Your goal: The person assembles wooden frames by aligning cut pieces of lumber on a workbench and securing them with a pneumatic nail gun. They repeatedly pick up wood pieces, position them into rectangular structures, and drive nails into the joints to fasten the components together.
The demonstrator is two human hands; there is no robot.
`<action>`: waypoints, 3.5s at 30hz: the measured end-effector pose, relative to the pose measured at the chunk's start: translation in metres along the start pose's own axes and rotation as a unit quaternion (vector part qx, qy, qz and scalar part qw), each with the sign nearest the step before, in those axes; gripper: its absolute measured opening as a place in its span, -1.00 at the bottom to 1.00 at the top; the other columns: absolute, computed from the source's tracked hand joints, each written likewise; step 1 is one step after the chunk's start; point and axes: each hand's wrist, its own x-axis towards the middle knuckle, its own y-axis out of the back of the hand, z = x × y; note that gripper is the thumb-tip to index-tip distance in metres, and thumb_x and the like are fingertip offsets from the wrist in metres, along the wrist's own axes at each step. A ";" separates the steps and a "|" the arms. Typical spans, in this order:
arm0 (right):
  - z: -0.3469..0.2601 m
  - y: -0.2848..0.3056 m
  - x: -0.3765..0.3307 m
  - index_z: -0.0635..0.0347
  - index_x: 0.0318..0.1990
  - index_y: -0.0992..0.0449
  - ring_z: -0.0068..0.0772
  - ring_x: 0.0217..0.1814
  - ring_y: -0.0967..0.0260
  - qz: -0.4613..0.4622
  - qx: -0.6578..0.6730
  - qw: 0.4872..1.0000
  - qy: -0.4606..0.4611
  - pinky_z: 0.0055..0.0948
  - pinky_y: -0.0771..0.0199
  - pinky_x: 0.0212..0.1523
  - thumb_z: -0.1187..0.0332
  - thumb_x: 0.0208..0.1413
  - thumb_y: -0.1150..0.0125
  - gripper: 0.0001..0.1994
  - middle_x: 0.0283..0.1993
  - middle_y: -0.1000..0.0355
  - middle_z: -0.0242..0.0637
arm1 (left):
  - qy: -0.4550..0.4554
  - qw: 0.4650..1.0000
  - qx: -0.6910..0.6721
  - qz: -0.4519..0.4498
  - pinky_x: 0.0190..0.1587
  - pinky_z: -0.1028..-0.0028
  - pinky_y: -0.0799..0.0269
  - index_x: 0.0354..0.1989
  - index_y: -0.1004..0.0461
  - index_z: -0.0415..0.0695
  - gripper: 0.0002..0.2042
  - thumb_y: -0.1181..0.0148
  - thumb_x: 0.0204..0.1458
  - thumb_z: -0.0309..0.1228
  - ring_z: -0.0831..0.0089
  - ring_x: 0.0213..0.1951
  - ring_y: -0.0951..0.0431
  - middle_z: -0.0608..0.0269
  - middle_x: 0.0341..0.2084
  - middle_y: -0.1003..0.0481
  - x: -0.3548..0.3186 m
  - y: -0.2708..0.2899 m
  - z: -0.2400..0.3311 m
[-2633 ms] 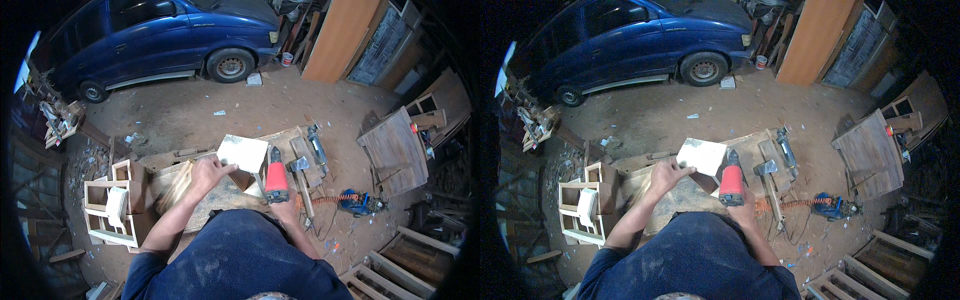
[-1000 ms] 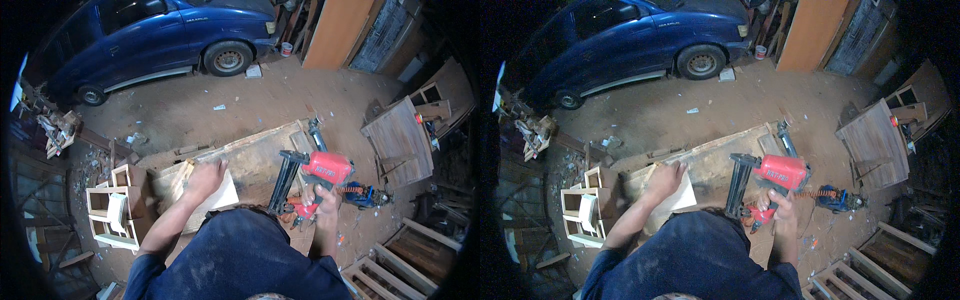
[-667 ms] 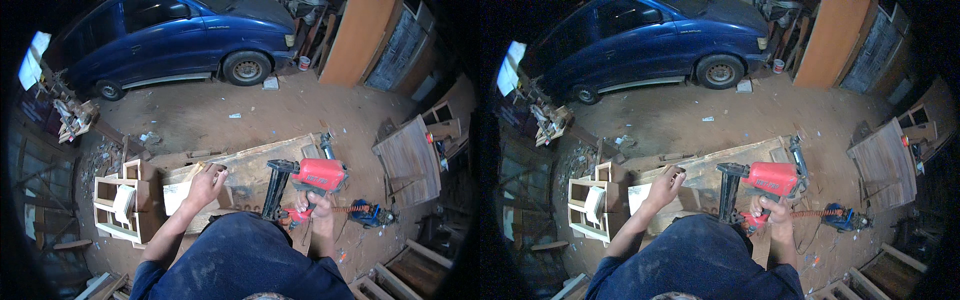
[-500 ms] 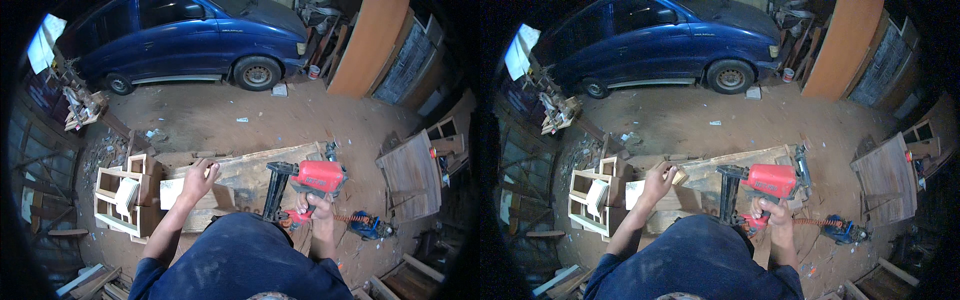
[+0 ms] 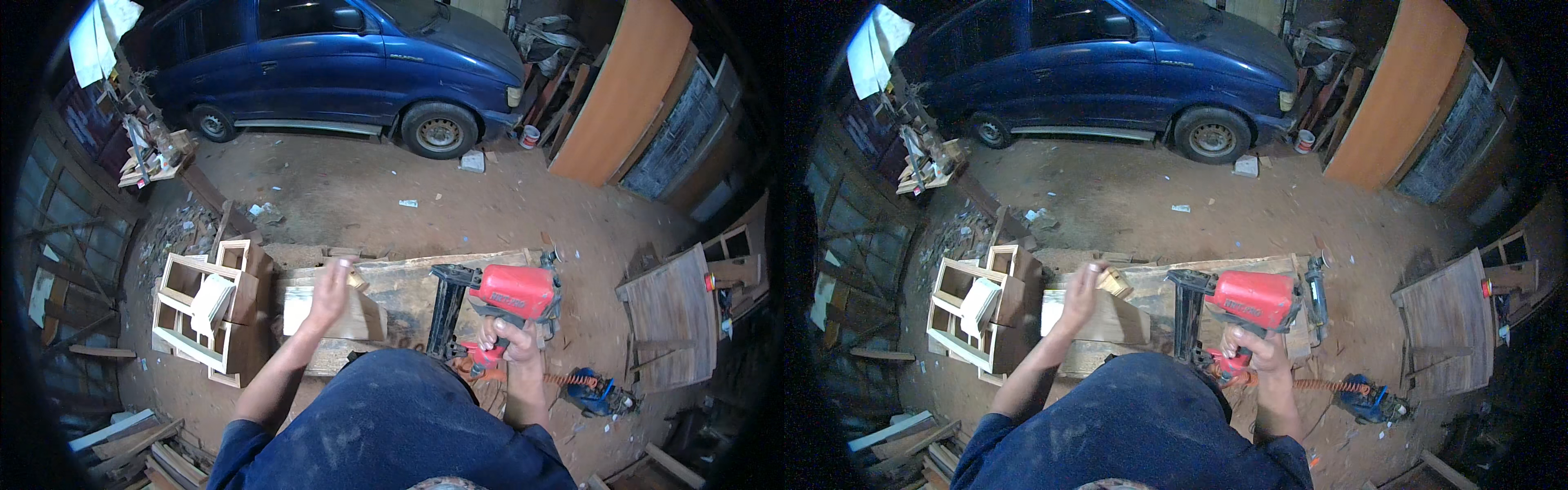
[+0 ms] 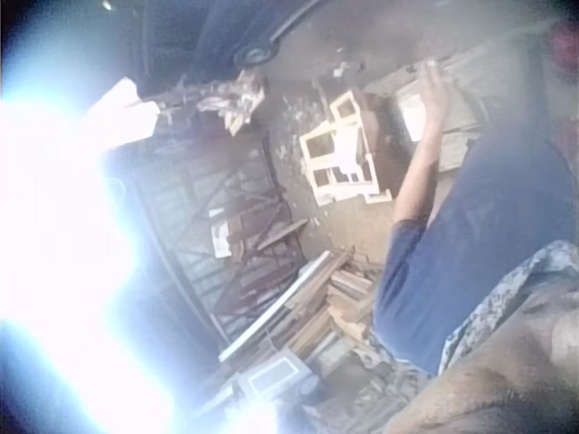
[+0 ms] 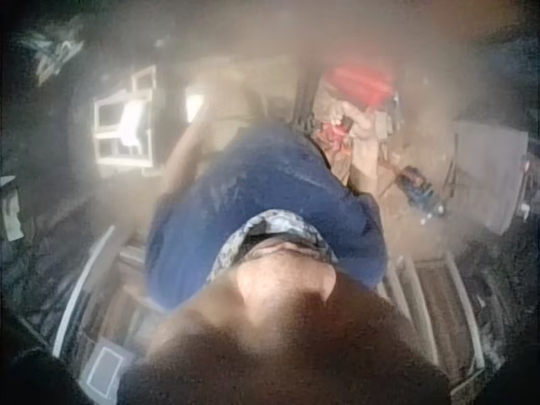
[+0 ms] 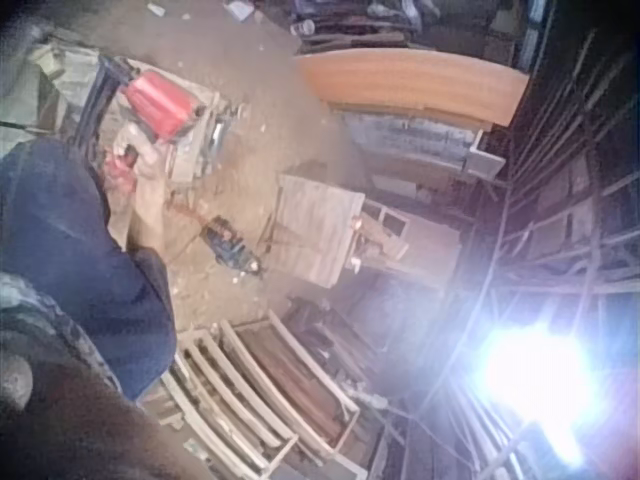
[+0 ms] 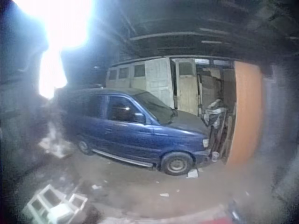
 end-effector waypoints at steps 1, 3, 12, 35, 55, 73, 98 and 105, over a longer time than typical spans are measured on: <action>0.001 0.000 0.001 0.33 0.17 -0.32 -0.39 -0.51 -0.37 0.003 -0.025 1.000 0.000 -0.33 -0.43 -0.43 0.39 0.20 -0.25 -0.57 -0.52 -0.38 -0.26 | -0.037 0.993 0.102 -0.045 0.03 0.13 -0.44 -0.10 -0.61 -0.24 -0.63 0.05 0.38 -0.21 -0.05 -0.09 -0.59 -0.08 -0.23 -0.62 -0.003 -0.008 0.009; 0.007 -0.004 0.002 0.32 0.09 -0.38 -0.41 -0.47 -0.38 0.021 -0.062 0.998 0.006 -0.34 -0.44 -0.39 0.38 0.21 -0.25 -0.65 -0.50 -0.41 -0.29 | -0.111 0.938 0.300 -0.133 -0.01 0.12 -0.45 -0.16 -0.61 -0.22 -0.68 0.00 0.35 -0.24 -0.05 -0.13 -0.59 -0.05 -0.28 -0.61 -0.007 -0.014 0.039; 0.009 -0.026 0.018 0.30 -0.15 -0.45 -0.43 -0.44 -0.40 0.000 -0.047 0.999 0.020 -0.33 -0.47 -0.35 0.34 0.29 -0.21 -0.81 -0.46 -0.42 -0.29 | -0.111 0.993 0.027 0.007 -0.07 0.36 -0.51 -0.06 -0.61 -0.21 -0.77 -0.27 0.23 -0.34 0.31 -0.16 -0.65 0.09 -0.26 -0.64 -0.007 0.012 0.055; 0.012 -0.037 0.028 0.35 -0.05 -0.41 -0.42 -0.53 -0.34 -0.083 -0.004 0.996 0.020 -0.36 -0.42 -0.44 0.25 0.30 -0.20 -0.70 -0.55 -0.31 -0.32 | 0.058 0.931 -0.354 -0.068 -0.17 0.55 -0.45 -0.20 -0.58 -0.22 -0.77 -0.15 0.36 -0.29 0.63 -0.31 -0.52 0.37 -0.41 -0.58 -0.006 -0.042 0.116; 0.018 -0.031 0.031 0.45 0.10 -0.38 -0.42 -0.54 -0.33 -0.124 0.064 0.990 0.035 -0.37 -0.42 -0.46 0.24 0.32 -0.14 -0.60 -0.55 -0.29 -0.32 | 0.180 0.783 -0.579 -0.138 -0.13 0.46 -0.53 -0.24 -0.56 -0.19 -0.71 -0.12 0.36 -0.20 0.47 -0.32 -0.60 0.21 -0.34 -0.62 0.002 -0.031 0.098; 0.015 -0.090 0.073 0.32 0.07 -0.45 -0.53 -0.47 -0.37 -0.141 -0.080 0.985 -0.050 -0.41 -0.44 -0.40 0.34 0.26 -0.21 -0.69 -0.48 -0.41 -0.36 | 0.029 0.877 -0.476 0.062 -0.09 0.51 -0.45 -0.17 -0.55 -0.12 -0.85 -0.22 0.31 -0.31 0.60 -0.26 -0.52 0.36 -0.30 -0.55 -0.006 0.022 0.103; 0.041 -0.266 0.132 0.33 0.13 -0.44 -0.41 -0.04 -0.52 -0.341 -0.181 0.890 0.244 -0.32 -0.52 -0.01 0.36 0.19 -0.34 -0.59 -0.03 -0.52 -0.22 | -0.152 0.922 -0.180 0.307 0.29 0.28 -0.29 0.32 -0.26 -0.30 -0.34 0.47 0.46 0.06 0.33 0.21 -0.43 0.08 0.18 -0.42 -0.064 0.103 0.124; 0.044 -0.246 0.132 0.27 -0.08 -0.47 -0.57 -0.48 -0.40 -0.343 -0.124 0.927 0.090 -0.45 -0.44 -0.41 0.33 0.24 -0.27 -0.78 -0.44 -0.44 -0.38 | -0.096 0.924 -0.209 0.304 0.25 0.32 -0.33 0.25 -0.35 -0.31 -0.37 0.45 0.47 0.02 0.35 0.14 -0.47 0.09 0.11 -0.48 -0.067 0.104 0.118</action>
